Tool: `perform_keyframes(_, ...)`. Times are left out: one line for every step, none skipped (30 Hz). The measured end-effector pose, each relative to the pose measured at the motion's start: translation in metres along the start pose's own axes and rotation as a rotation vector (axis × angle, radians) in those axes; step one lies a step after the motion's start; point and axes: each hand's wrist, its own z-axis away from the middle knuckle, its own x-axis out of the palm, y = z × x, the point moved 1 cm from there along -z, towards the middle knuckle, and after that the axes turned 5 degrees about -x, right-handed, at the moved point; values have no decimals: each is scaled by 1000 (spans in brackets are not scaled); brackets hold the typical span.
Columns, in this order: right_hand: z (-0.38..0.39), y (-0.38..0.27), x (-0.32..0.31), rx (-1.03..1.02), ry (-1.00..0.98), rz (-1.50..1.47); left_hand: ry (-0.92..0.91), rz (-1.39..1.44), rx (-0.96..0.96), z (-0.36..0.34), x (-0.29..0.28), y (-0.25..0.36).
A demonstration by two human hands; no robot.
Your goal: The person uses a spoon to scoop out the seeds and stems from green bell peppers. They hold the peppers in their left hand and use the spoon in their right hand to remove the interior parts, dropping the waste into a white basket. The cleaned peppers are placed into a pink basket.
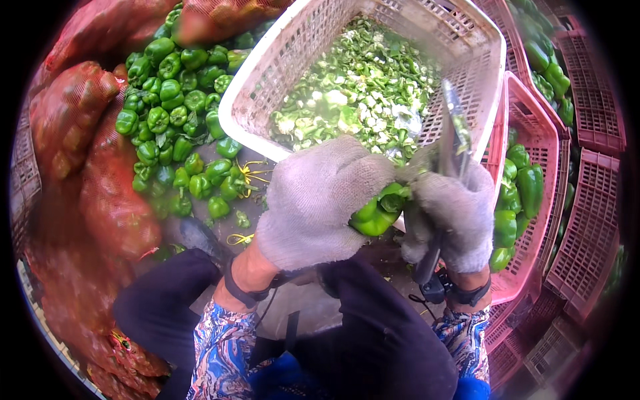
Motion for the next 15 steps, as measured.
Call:
perform_keyframes(-1,3,-4,-18,-33,-121,14,0,5,1,-1,-1)
perform_keyframes(-3,4,-8,-104,-48,-248,34,6,8,3,0,-3)
perform_keyframes(-4,7,-11,-185,-73,-379,54,14,10,5,-1,-5)
perform_keyframes(-8,8,-13,-232,1,-304,57,45,-5,6,0,-7)
perform_keyframes(-13,8,-14,-273,81,-223,59,76,-20,7,-1,-9)
perform_keyframes(-17,3,-13,-239,163,-10,64,85,-27,7,-2,-11)
perform_keyframes(-21,-4,-7,-203,234,199,71,85,-37,7,-5,-11)
perform_keyframes(-24,-7,-3,-164,307,406,80,62,-39,6,-7,-11)
perform_keyframes(-22,5,-9,-233,353,518,85,41,-40,4,-10,-11)
perform_keyframes(-16,10,-8,-121,316,453,109,53,-59,4,-12,-12)
perform_keyframes(-4,14,-11,-9,299,391,126,81,-70,3,-10,-13)
perform_keyframes(3,17,-14,102,285,321,109,74,-86,2,-12,-13)
perform_keyframes(4,20,-14,219,211,337,87,75,-100,1,-8,-16)
perform_keyframes(4,18,-10,324,163,360,107,30,-224,2,-4,-8)
perform_keyframes(0,18,-6,284,44,340,108,-34,-203,5,-15,-10)
